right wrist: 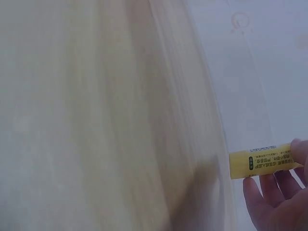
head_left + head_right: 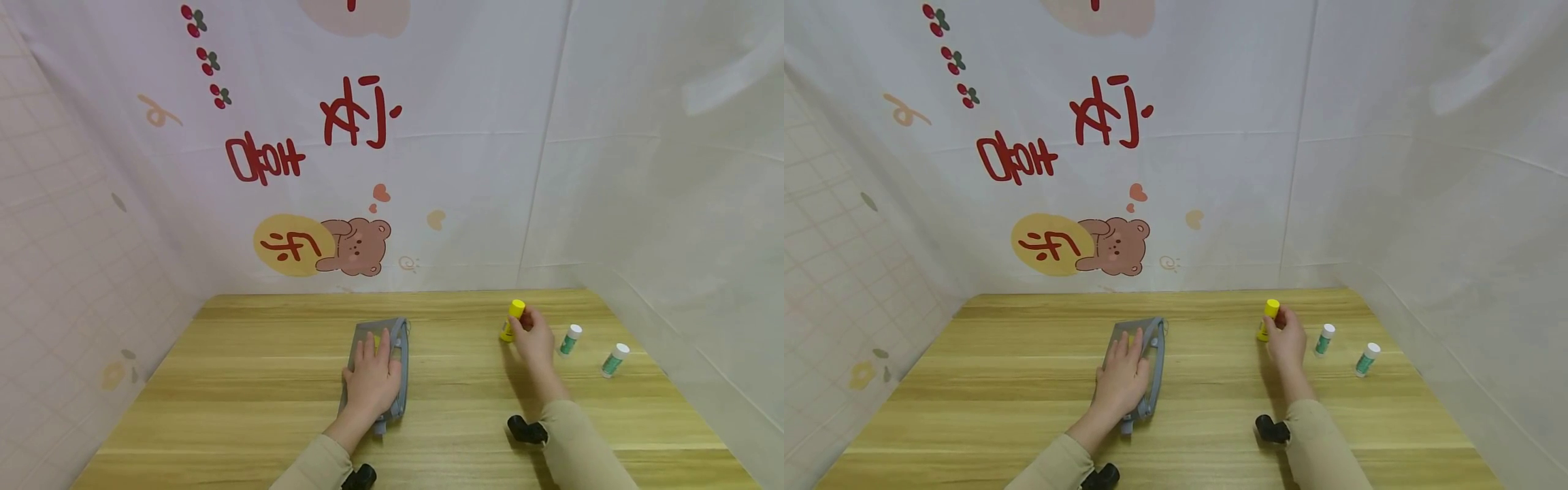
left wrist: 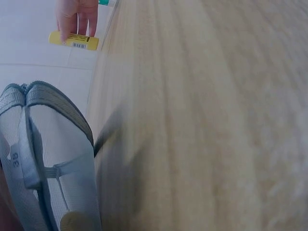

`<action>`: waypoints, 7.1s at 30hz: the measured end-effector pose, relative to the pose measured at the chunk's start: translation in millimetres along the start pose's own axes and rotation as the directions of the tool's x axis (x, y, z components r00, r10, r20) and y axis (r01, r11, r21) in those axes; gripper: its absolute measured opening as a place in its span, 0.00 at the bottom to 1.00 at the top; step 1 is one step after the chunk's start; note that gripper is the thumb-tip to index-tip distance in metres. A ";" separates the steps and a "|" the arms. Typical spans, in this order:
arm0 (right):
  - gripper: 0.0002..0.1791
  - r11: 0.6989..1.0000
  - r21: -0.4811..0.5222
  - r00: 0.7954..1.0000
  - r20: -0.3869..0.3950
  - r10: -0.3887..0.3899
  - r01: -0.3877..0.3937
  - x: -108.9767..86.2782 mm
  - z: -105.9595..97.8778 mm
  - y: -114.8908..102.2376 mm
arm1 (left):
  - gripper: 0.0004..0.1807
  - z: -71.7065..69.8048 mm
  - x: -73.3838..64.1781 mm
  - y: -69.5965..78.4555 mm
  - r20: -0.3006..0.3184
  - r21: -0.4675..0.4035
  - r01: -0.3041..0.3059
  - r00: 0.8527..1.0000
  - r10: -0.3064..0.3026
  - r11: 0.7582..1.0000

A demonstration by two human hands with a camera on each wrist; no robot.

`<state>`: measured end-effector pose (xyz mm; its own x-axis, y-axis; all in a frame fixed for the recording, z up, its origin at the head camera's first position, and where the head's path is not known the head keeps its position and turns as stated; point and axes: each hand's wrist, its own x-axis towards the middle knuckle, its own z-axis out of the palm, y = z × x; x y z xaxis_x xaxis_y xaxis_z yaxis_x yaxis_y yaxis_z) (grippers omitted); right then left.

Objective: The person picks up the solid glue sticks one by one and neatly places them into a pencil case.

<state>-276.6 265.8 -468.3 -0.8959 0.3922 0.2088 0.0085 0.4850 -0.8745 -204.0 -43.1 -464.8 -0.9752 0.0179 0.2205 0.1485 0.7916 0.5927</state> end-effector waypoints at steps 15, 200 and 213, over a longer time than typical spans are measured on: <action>0.22 0.999 0.049 0.995 0.099 -0.025 0.020 -17.0 18.0 -17.8 | 0.32 -2.1 -0.6 1.3 0.006 -0.005 0.007 1.000 -0.007 1.000; 0.30 0.979 -0.204 1.000 -0.026 -0.017 0.011 -40.8 -99.2 23.9 | 0.33 3.7 0.7 -0.6 -0.014 -0.010 0.009 1.000 -0.009 1.000; 0.37 0.988 -0.144 0.998 0.012 0.060 -0.057 -28.9 -95.5 29.7 | 0.33 5.1 1.0 -1.7 -0.021 -0.003 0.006 1.000 -0.006 1.000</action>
<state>-208.0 343.4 -458.5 -0.8992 0.4108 0.1506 0.1238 0.5690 -0.8129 -206.1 -41.3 -469.5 -0.9726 0.0004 0.2327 0.1429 0.7900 0.5962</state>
